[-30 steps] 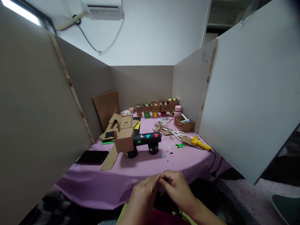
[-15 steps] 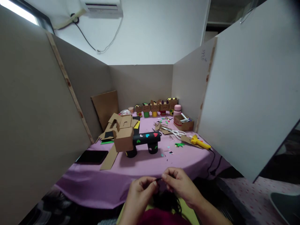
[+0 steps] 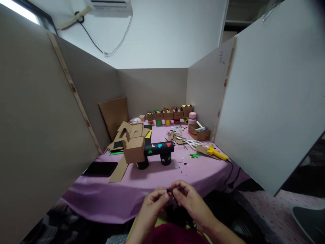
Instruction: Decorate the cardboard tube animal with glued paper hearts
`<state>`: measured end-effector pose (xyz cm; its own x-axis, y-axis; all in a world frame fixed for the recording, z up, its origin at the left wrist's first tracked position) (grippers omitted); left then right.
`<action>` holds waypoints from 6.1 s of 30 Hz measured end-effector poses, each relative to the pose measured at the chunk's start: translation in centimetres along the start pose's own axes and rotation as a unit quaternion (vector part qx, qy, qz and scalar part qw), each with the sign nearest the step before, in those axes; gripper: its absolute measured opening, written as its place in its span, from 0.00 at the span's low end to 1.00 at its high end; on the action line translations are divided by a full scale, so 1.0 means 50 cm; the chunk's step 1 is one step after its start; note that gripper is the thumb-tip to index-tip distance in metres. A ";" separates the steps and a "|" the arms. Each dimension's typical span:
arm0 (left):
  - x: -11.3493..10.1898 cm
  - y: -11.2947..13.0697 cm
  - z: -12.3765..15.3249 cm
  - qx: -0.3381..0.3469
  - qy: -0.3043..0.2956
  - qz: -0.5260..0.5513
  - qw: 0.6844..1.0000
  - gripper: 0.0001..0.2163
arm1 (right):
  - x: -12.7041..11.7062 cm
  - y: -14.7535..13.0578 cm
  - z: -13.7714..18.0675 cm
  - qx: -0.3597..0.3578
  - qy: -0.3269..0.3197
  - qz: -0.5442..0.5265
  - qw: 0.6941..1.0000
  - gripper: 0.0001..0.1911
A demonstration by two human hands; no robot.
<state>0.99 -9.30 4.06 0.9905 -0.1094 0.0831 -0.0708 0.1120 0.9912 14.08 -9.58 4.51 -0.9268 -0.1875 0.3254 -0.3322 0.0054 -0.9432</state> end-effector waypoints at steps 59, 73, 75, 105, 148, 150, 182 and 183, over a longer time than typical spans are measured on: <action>-0.012 0.009 -0.002 0.039 0.066 0.126 0.989 0.10 | 0.008 0.007 0.013 0.005 -0.058 0.081 0.995 0.12; -0.020 0.004 -0.006 0.078 0.079 0.097 0.989 0.10 | 0.015 0.028 0.020 0.044 -0.085 0.146 0.985 0.04; -0.015 0.002 -0.005 0.073 0.068 0.097 0.990 0.09 | 0.019 0.033 0.023 0.056 -0.090 0.140 0.985 0.04; -0.027 0.051 0.015 0.093 0.119 0.080 0.985 0.10 | 0.042 0.037 0.032 0.063 -0.115 -0.007 0.991 0.23; 0.011 0.026 0.016 0.005 0.078 0.239 0.968 0.14 | 0.042 0.071 0.027 0.137 -0.131 -0.429 0.883 0.14; 0.014 0.031 0.019 0.004 0.068 0.240 0.968 0.14 | 0.042 0.078 0.028 0.143 -0.127 -0.414 0.890 0.15; -0.005 0.064 0.033 0.123 0.047 -0.041 0.990 0.07 | 0.016 0.030 0.023 0.115 -0.042 -0.151 0.981 0.17; -0.006 0.061 0.033 0.113 0.055 -0.023 0.992 0.07 | 0.014 0.031 0.024 0.115 -0.033 -0.153 0.981 0.17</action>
<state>0.28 -10.55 7.22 0.9993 -0.0001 0.0369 -0.0367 -0.1164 0.9925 13.10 -10.86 3.20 -0.7744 -0.2087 0.5973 -0.5378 -0.2804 -0.7951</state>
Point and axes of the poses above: each hand's wrist, its own z-axis away from the middle knuckle, its own x-axis out of the palm, y = z × x, the point moved 5 cm from there along -z, towards the middle knuckle, and after that the axes turned 4 degrees about -z, right-handed, at the moved point
